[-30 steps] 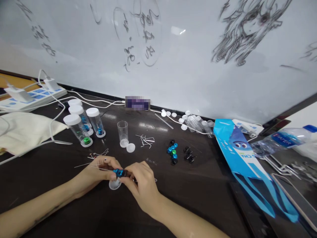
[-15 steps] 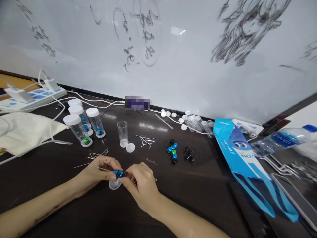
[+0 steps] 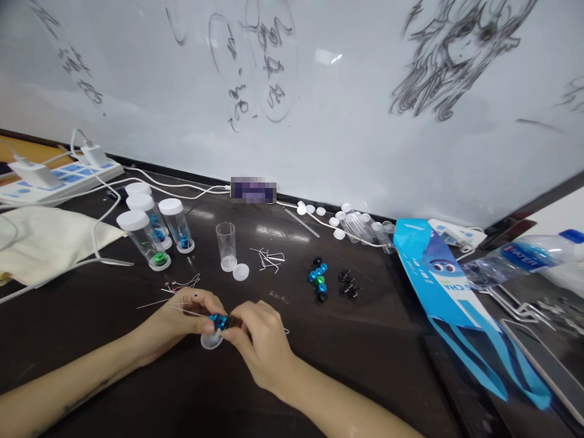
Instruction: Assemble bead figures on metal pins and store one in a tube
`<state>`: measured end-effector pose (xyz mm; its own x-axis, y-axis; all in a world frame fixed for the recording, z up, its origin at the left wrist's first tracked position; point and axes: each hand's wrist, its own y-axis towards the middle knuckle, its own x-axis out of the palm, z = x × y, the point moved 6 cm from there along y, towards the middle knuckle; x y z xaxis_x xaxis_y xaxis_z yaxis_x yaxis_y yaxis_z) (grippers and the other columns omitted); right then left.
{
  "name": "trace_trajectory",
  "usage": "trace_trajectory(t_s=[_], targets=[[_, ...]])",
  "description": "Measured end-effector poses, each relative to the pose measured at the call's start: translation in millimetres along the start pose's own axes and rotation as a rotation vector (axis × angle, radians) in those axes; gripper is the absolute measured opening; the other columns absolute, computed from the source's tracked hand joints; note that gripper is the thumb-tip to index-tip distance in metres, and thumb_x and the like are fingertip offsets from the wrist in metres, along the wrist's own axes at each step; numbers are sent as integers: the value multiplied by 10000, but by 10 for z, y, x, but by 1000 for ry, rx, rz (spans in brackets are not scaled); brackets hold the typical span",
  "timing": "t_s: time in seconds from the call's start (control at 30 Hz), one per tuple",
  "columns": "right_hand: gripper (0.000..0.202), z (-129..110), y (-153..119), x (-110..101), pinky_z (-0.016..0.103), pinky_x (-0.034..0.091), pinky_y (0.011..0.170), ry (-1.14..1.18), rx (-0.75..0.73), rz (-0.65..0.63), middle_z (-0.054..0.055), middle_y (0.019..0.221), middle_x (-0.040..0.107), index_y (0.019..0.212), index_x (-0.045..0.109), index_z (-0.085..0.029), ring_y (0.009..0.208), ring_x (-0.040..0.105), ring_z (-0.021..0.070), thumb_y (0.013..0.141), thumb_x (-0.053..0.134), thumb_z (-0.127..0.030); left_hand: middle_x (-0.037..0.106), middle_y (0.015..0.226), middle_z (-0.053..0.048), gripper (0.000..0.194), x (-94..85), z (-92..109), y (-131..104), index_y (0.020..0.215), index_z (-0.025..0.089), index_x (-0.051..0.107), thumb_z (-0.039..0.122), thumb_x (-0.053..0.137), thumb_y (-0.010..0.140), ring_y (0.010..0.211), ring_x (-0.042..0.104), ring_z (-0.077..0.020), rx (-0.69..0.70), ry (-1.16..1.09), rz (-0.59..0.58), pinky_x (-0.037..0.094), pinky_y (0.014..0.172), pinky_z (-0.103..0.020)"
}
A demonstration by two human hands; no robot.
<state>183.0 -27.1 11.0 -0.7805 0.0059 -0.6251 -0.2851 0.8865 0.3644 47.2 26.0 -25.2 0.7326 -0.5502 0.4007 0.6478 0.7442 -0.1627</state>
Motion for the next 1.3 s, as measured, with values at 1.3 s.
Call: trace_trajectory(t_s=[1.3], targets=[[112,-67,-16,-36,341,446,753,-20,-81,84,50,942,602,1061,541,-216,795,568,179,961,534,-264,707,713,-26,180,-27,19,4,731,143,747,197,868,609,655,611,-135,11,-42,36,455,628,-223]])
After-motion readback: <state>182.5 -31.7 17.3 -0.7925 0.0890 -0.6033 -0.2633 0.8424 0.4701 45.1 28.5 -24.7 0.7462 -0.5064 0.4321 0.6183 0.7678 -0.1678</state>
